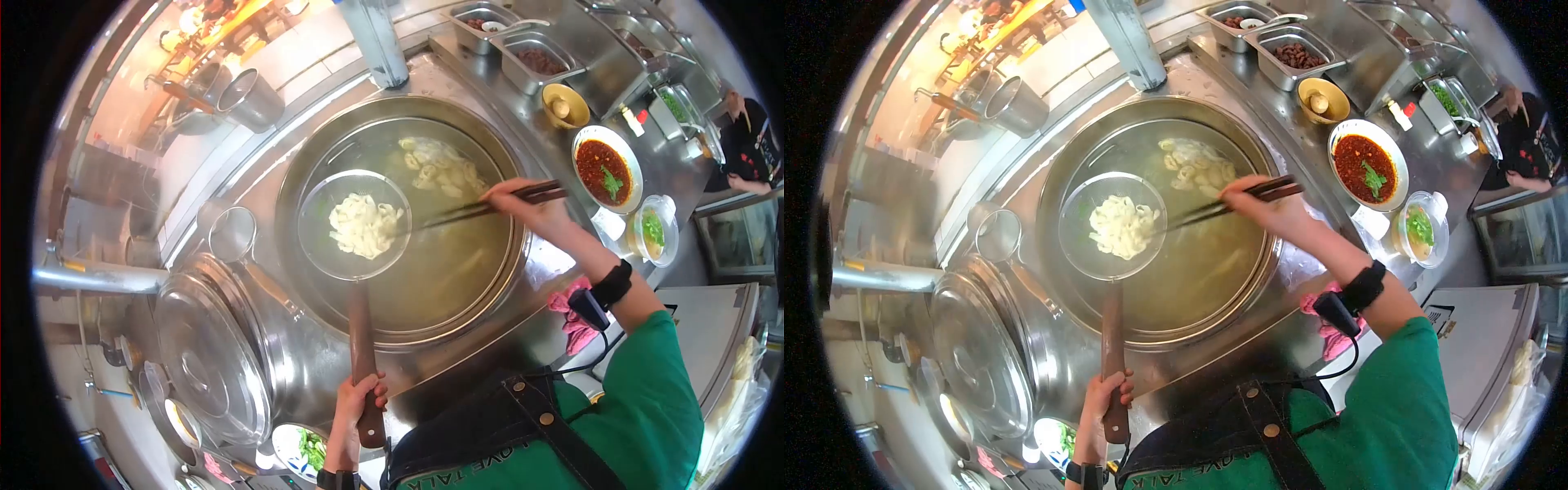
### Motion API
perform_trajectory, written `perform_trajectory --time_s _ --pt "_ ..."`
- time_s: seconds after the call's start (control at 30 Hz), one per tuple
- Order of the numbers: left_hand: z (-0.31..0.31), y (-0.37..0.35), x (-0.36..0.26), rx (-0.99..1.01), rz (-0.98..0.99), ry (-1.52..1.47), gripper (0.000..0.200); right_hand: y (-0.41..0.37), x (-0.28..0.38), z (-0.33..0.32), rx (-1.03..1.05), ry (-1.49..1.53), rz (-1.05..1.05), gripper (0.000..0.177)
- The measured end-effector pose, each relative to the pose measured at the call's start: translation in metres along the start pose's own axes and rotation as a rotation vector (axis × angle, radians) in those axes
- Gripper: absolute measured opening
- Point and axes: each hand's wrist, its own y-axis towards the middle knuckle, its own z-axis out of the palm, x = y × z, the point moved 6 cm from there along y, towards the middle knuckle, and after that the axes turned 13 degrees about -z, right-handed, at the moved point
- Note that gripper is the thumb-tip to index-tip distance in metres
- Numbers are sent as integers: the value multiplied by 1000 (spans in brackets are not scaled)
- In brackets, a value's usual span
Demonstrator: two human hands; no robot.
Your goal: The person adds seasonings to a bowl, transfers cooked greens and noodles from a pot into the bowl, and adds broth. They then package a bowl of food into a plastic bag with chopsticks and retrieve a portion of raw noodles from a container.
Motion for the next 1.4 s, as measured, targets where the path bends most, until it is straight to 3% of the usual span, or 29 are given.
perform_trajectory --time_s 0.03,0.1,0.13,0.2,0.33,0.4,0.43,0.53,0.57,0.63,0.67,0.73,0.8,0.87,0.9,0.97,1.0,1.1,1.23,1.3,1.33,1.4 --pt "0 -5 5 0 5 11 27 3 -2 1 3 -5 -10 15" --pt "1 -8 10 -17 24 41 28 1 -13 -8 -236 5 64 14" --pt "0 -9 15 -38 35 71 29 -10 -10 0 -241 -6 71 14" --pt "-1 -13 21 15 54 73 30 -17 12 39 106 -140 -65 16" --pt "-10 -31 35 35 148 31 28 -25 80 -4 13 -34 17 17" --pt "-17 -35 44 34 208 -46 27 -32 122 -29 22 -267 -214 18" --pt "-17 -40 46 7 232 -67 26 -34 122 -26 31 -272 -215 18" --pt "-17 -47 48 -32 266 -96 24 -59 89 29 574 -74 -301 20" --pt "-15 -50 46 -25 275 -116 23 -74 75 54 718 -32 -203 21" --pt "-11 -54 46 -50 294 -121 22 -82 45 90 828 -275 -436 15" --pt "-11 -56 45 -77 308 -120 22 -76 20 91 827 -269 -441 15" --pt "-8 -60 47 -93 302 -153 22 -51 -34 87 735 -467 -502 12" --pt "-5 -67 49 -102 304 -204 22 -17 -85 59 181 -249 -146 13" --pt "-6 -73 51 -138 282 -230 24 5 -122 29 -241 -302 253 13" --pt "-5 -75 52 -138 282 -247 25 10 -128 33 -231 -295 249 13" --pt "-1 -81 52 -148 279 -270 27 2 -151 28 -787 402 284 13" --pt "0 -85 53 -156 286 -281 27 2 -156 32 -774 410 283 13" --pt "-3 -92 62 -179 285 -263 28 -10 -158 44 -1000 675 398 11" --pt "-13 -94 83 -187 299 -213 29 -2 -125 49 -931 882 378 13" --pt "-12 -92 92 -160 287 -241 28 13 -53 39 -607 159 -43 14" --pt "-13 -90 93 -152 303 -242 28 21 -35 37 -607 159 -60 14" --pt "-15 -84 93 -162 271 -135 26 47 -10 35 -682 847 -85 14"
